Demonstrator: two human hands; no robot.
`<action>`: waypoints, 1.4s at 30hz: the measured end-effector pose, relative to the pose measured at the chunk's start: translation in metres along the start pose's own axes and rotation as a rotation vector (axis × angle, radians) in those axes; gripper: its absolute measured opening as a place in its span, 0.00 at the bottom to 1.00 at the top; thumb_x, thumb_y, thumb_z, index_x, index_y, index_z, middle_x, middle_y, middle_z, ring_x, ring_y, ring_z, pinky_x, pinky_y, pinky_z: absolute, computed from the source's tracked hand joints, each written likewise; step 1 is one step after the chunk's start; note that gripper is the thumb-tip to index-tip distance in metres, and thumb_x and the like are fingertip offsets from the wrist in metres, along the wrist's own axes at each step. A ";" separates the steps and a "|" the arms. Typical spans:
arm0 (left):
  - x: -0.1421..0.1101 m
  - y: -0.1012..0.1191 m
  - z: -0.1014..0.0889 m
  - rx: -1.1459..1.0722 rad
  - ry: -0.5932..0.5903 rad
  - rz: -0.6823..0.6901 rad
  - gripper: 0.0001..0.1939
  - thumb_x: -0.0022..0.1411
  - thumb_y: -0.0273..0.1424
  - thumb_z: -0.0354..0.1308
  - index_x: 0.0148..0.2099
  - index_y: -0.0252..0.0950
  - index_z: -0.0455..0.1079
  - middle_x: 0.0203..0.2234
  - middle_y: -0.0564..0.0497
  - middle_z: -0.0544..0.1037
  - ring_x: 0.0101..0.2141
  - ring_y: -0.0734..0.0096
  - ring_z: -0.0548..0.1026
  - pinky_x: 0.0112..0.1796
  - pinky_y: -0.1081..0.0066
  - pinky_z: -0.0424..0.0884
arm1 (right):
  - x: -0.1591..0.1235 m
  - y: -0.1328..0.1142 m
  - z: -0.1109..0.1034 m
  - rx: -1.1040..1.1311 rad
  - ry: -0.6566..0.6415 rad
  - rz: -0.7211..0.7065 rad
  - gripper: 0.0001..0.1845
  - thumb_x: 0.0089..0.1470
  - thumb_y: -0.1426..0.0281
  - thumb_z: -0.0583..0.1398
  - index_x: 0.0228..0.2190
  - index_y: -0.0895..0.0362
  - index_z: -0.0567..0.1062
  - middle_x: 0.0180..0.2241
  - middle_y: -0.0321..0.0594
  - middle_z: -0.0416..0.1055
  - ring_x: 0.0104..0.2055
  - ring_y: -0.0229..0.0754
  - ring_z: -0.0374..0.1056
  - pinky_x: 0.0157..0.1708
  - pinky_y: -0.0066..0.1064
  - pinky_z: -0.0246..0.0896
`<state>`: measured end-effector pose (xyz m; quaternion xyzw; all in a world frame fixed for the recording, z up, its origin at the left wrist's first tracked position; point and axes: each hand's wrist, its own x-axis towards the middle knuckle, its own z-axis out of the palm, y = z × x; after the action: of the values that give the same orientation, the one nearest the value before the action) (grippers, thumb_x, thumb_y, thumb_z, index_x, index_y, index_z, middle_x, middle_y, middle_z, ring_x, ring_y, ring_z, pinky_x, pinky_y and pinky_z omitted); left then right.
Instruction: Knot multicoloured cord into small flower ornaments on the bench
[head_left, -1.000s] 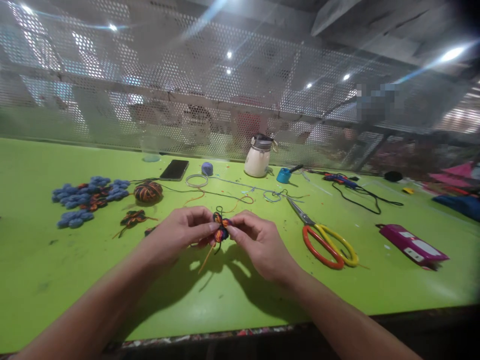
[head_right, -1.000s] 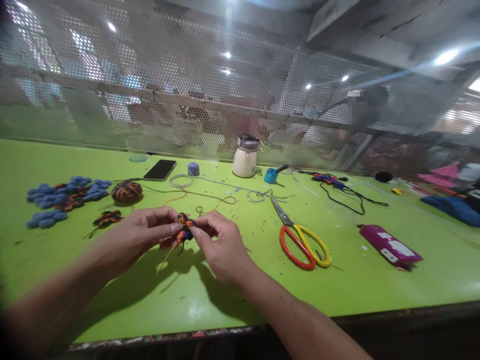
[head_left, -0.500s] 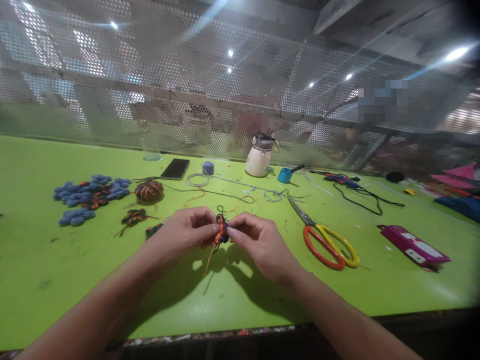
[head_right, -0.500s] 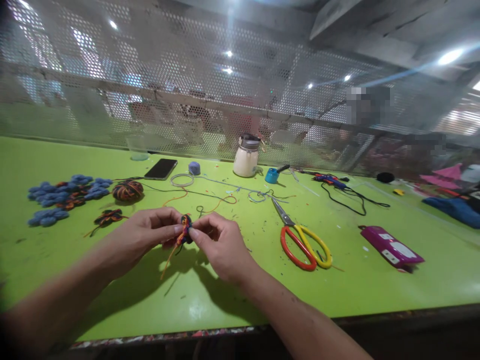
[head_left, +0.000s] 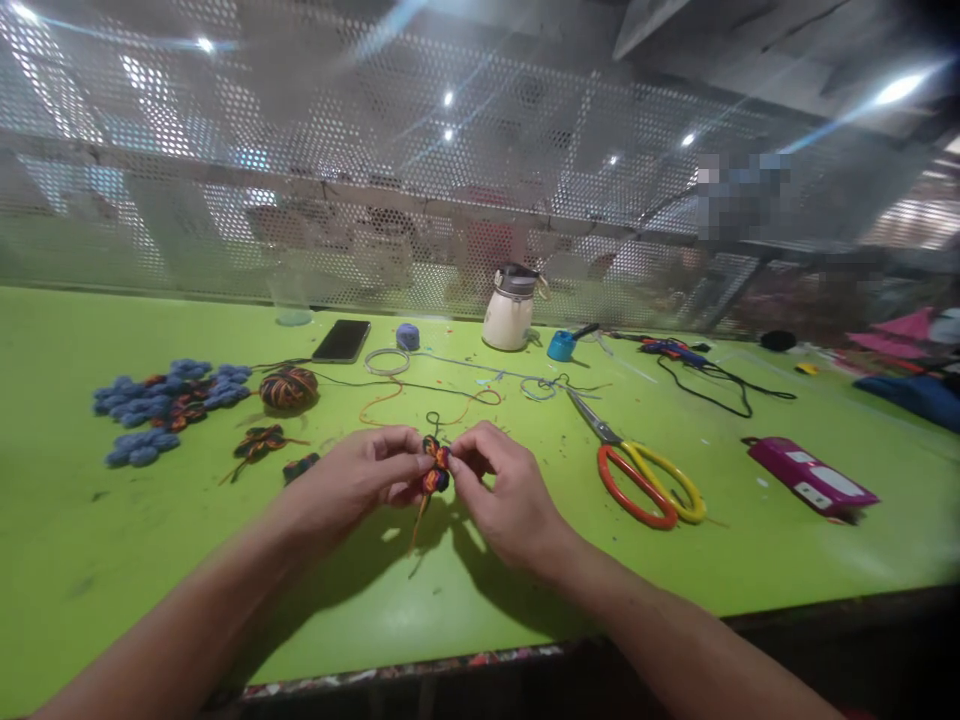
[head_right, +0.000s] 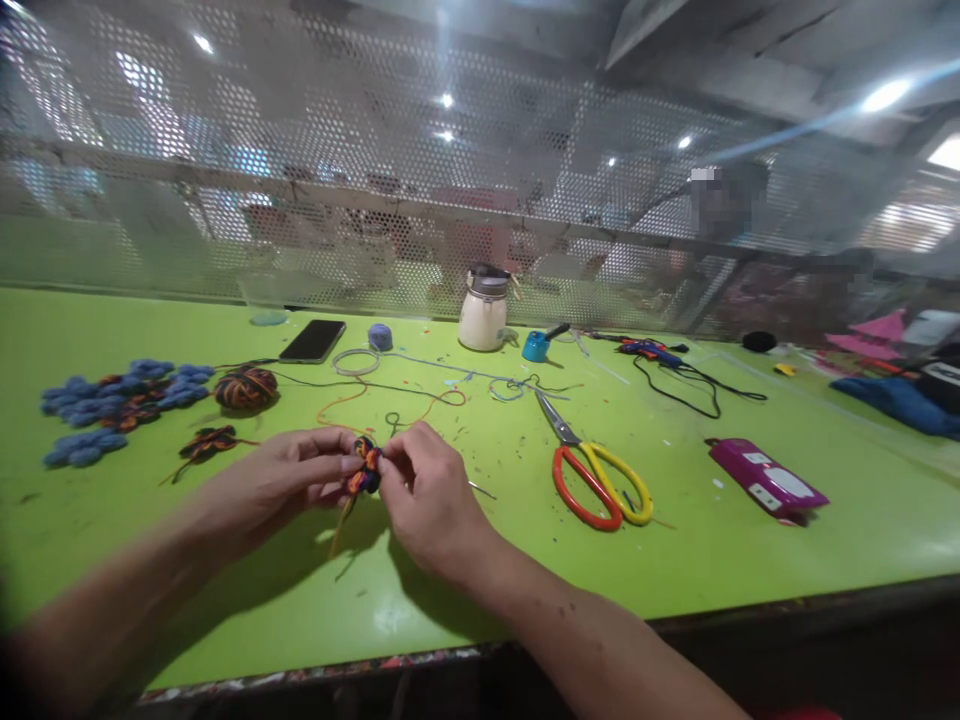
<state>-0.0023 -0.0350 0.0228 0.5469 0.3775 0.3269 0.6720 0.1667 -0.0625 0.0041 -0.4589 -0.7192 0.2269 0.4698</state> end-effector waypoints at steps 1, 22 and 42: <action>0.000 0.000 0.000 0.039 0.006 0.015 0.08 0.50 0.31 0.64 0.30 0.32 0.70 0.22 0.54 0.71 0.25 0.77 0.65 0.29 0.74 0.60 | 0.001 0.000 0.000 0.048 -0.021 0.058 0.05 0.54 0.72 0.55 0.27 0.59 0.69 0.25 0.36 0.64 0.27 0.35 0.58 0.28 0.29 0.55; -0.001 0.001 -0.005 -0.216 -0.073 -0.074 0.05 0.51 0.27 0.65 0.31 0.32 0.72 0.25 0.53 0.72 0.24 0.81 0.67 0.26 0.78 0.61 | 0.003 -0.006 -0.007 0.265 -0.051 0.009 0.05 0.53 0.72 0.59 0.32 0.60 0.74 0.31 0.41 0.70 0.33 0.38 0.66 0.35 0.33 0.63; -0.005 0.004 -0.004 -0.094 -0.085 -0.003 0.07 0.50 0.28 0.66 0.32 0.34 0.71 0.23 0.53 0.74 0.25 0.77 0.67 0.27 0.76 0.58 | 0.001 -0.012 -0.012 0.169 -0.039 0.028 0.08 0.56 0.69 0.56 0.27 0.59 0.70 0.27 0.37 0.64 0.29 0.36 0.59 0.30 0.30 0.56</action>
<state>-0.0083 -0.0370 0.0276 0.5275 0.3338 0.3198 0.7128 0.1722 -0.0686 0.0188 -0.4232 -0.7000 0.3022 0.4894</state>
